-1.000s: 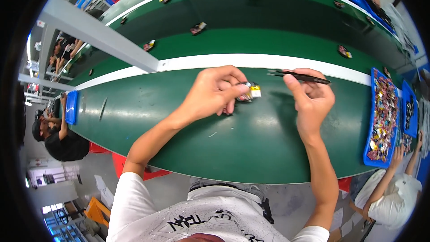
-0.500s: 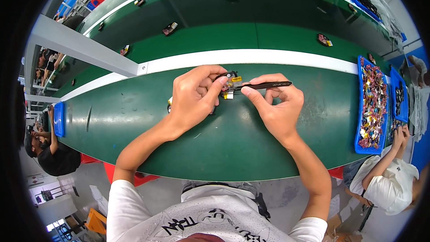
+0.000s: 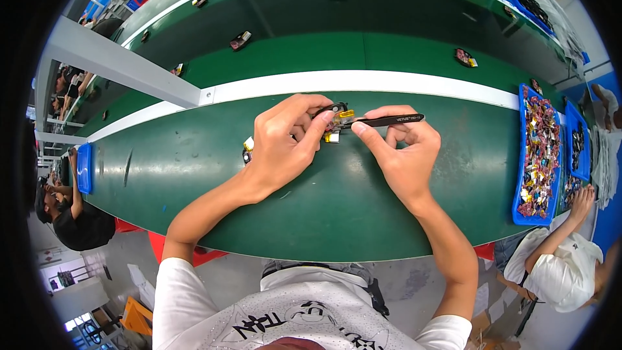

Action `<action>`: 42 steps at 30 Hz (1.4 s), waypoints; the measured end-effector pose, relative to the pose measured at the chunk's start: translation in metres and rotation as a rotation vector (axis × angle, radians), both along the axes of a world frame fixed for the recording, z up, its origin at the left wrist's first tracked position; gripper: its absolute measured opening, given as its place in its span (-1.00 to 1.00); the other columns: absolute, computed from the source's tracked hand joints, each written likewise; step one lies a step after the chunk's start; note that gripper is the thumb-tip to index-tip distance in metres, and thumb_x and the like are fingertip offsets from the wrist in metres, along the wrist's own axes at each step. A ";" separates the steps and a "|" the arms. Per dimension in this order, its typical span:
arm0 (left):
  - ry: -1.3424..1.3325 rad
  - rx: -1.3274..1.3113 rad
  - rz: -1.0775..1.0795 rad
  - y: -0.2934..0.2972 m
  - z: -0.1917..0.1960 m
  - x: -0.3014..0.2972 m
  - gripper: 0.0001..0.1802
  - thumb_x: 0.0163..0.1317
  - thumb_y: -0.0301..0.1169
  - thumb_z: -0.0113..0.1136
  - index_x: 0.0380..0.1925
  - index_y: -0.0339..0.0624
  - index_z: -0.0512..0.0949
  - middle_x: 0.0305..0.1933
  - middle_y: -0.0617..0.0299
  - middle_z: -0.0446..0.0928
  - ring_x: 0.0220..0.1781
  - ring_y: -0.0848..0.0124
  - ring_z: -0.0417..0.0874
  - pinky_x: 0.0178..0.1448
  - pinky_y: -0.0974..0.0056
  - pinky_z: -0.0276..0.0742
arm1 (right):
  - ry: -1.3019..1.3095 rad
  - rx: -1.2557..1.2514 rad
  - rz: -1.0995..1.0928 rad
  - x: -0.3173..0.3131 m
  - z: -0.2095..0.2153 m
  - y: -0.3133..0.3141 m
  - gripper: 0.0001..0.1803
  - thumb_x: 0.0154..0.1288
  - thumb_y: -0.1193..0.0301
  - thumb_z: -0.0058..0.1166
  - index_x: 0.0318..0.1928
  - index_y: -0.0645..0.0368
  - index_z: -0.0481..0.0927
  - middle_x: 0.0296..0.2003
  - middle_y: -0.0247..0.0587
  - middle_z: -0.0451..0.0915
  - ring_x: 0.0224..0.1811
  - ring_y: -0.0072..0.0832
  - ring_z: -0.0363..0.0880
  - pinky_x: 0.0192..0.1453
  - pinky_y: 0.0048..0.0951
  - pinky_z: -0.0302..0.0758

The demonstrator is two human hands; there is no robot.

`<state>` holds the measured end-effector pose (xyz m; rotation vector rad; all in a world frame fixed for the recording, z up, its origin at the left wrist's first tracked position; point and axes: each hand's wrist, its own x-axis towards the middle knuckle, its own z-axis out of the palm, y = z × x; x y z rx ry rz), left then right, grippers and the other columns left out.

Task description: Assembling small electronic components using tweezers on a factory production line.

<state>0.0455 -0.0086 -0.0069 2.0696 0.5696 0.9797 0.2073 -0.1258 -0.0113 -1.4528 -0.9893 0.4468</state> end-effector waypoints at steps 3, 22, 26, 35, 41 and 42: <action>0.027 -0.009 -0.011 -0.001 0.001 -0.002 -0.87 0.32 -0.60 0.31 -0.16 -0.42 0.66 -0.38 0.10 0.68 -0.58 0.50 0.65 -0.55 0.42 0.46 | 0.010 -0.010 0.009 -0.002 0.000 0.001 -0.82 0.17 0.59 0.46 -0.24 0.35 0.71 -0.30 -0.31 0.74 -0.63 -0.87 0.26 -0.56 -0.72 0.12; 0.050 -0.473 -0.119 0.001 0.010 -0.003 -0.76 0.45 -0.46 0.24 -0.02 -0.44 0.65 -0.32 0.06 0.72 -0.45 0.40 0.79 -0.57 0.43 0.57 | 0.159 -0.064 0.088 0.005 0.004 -0.001 -0.82 0.16 0.63 0.46 -0.25 0.32 0.70 -0.55 -0.56 0.51 -0.61 -0.90 0.15 -0.55 -0.70 0.03; 0.068 -0.684 -0.191 0.007 0.012 -0.003 -0.69 0.50 -0.37 0.20 0.03 -0.44 0.62 -0.33 0.08 0.72 -0.45 0.41 0.79 -0.58 0.43 0.56 | 0.138 -0.026 0.079 0.004 0.006 -0.004 -0.81 0.16 0.63 0.46 -0.24 0.33 0.70 -0.53 -0.51 0.56 -0.61 -0.90 0.18 -0.55 -0.70 0.05; -0.011 -0.850 -0.284 0.012 0.007 -0.003 -0.68 0.52 -0.38 0.18 0.03 -0.48 0.61 -0.22 0.01 0.71 -0.46 0.39 0.77 -0.58 0.44 0.59 | -0.075 0.103 -0.006 -0.004 0.000 -0.005 -0.85 0.11 0.61 0.50 -0.32 0.29 0.74 -0.37 -0.28 0.76 -0.67 -0.86 0.27 -0.61 -0.69 0.06; -0.032 -0.809 -0.245 0.009 0.007 -0.002 -0.70 0.49 -0.41 0.20 0.04 -0.49 0.61 -0.25 0.01 0.72 -0.46 0.41 0.76 -0.55 0.44 0.60 | -0.146 0.116 -0.008 -0.002 -0.004 -0.005 -0.84 0.10 0.60 0.51 -0.32 0.28 0.75 -0.34 -0.25 0.77 -0.68 -0.86 0.30 -0.63 -0.69 0.06; -0.029 -0.796 -0.225 0.007 0.008 -0.002 -0.69 0.49 -0.42 0.21 0.05 -0.49 0.61 -0.25 0.01 0.72 -0.45 0.41 0.76 -0.54 0.44 0.61 | -0.144 0.136 -0.011 -0.003 -0.005 -0.005 -0.84 0.10 0.60 0.51 -0.32 0.28 0.75 -0.34 -0.25 0.78 -0.68 -0.86 0.31 -0.63 -0.69 0.07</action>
